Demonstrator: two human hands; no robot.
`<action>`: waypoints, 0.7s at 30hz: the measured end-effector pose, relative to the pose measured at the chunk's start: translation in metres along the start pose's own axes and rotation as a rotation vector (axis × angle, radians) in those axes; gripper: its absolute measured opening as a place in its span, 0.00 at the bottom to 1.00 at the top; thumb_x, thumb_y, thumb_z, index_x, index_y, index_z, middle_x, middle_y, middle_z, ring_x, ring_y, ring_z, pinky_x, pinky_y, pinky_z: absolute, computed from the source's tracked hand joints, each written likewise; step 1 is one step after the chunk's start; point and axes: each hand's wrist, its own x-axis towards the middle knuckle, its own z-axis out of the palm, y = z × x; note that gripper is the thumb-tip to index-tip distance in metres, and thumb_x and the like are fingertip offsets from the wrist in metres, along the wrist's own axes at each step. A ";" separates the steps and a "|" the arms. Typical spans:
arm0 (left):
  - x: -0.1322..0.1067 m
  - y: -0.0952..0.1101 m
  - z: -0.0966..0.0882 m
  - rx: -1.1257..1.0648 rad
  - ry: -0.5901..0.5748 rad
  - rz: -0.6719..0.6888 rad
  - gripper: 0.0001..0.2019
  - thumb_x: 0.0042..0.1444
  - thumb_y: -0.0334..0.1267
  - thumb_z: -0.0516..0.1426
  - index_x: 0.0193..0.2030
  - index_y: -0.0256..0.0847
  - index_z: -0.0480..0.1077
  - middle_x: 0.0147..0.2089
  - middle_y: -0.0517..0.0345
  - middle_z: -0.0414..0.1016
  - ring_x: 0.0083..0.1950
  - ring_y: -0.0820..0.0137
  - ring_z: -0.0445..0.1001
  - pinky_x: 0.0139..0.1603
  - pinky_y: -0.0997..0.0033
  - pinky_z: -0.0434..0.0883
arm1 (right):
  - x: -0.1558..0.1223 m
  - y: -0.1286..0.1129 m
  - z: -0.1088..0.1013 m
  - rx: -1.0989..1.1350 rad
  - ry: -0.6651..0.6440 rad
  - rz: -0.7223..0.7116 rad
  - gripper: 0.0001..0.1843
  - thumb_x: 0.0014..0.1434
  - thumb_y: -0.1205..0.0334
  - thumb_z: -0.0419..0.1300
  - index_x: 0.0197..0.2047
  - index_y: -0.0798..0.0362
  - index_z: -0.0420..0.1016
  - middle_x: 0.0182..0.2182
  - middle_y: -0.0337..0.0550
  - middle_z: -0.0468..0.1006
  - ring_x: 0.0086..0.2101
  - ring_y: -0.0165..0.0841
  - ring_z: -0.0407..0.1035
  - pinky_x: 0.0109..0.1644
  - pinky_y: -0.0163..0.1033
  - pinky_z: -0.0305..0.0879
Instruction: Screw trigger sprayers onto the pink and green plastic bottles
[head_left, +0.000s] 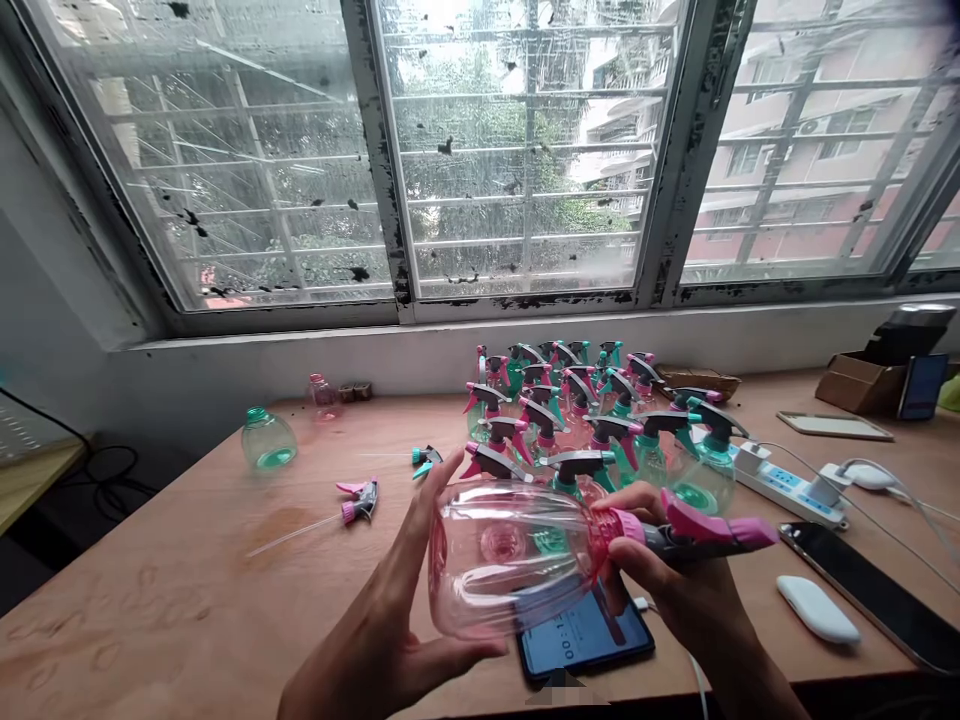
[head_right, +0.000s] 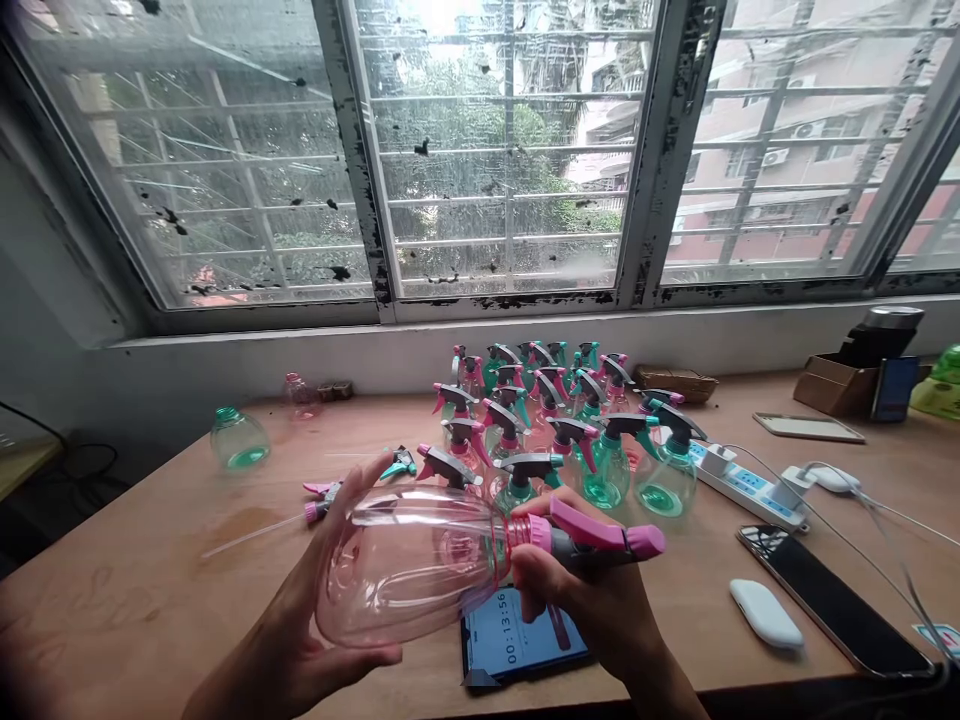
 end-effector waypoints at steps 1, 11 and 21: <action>0.001 0.000 0.000 0.005 0.001 0.026 0.56 0.73 0.46 0.70 0.91 0.66 0.34 0.94 0.46 0.40 0.91 0.38 0.50 0.84 0.28 0.61 | 0.000 0.000 0.000 0.000 0.002 0.001 0.27 0.59 0.38 0.83 0.44 0.50 0.83 0.18 0.31 0.81 0.17 0.29 0.74 0.24 0.32 0.72; -0.003 -0.006 0.001 -0.071 -0.013 -0.024 0.65 0.62 0.59 0.74 0.91 0.62 0.35 0.94 0.44 0.38 0.91 0.36 0.47 0.85 0.28 0.53 | -0.003 0.001 -0.002 0.064 0.006 -0.028 0.23 0.58 0.44 0.86 0.43 0.50 0.86 0.19 0.35 0.85 0.18 0.31 0.77 0.22 0.31 0.71; -0.004 -0.003 -0.001 -0.058 0.016 0.037 0.56 0.74 0.41 0.69 0.90 0.72 0.33 0.92 0.45 0.48 0.89 0.40 0.57 0.82 0.30 0.67 | -0.003 0.000 -0.002 0.044 0.001 -0.005 0.24 0.58 0.43 0.85 0.45 0.49 0.85 0.18 0.33 0.84 0.17 0.31 0.76 0.24 0.32 0.72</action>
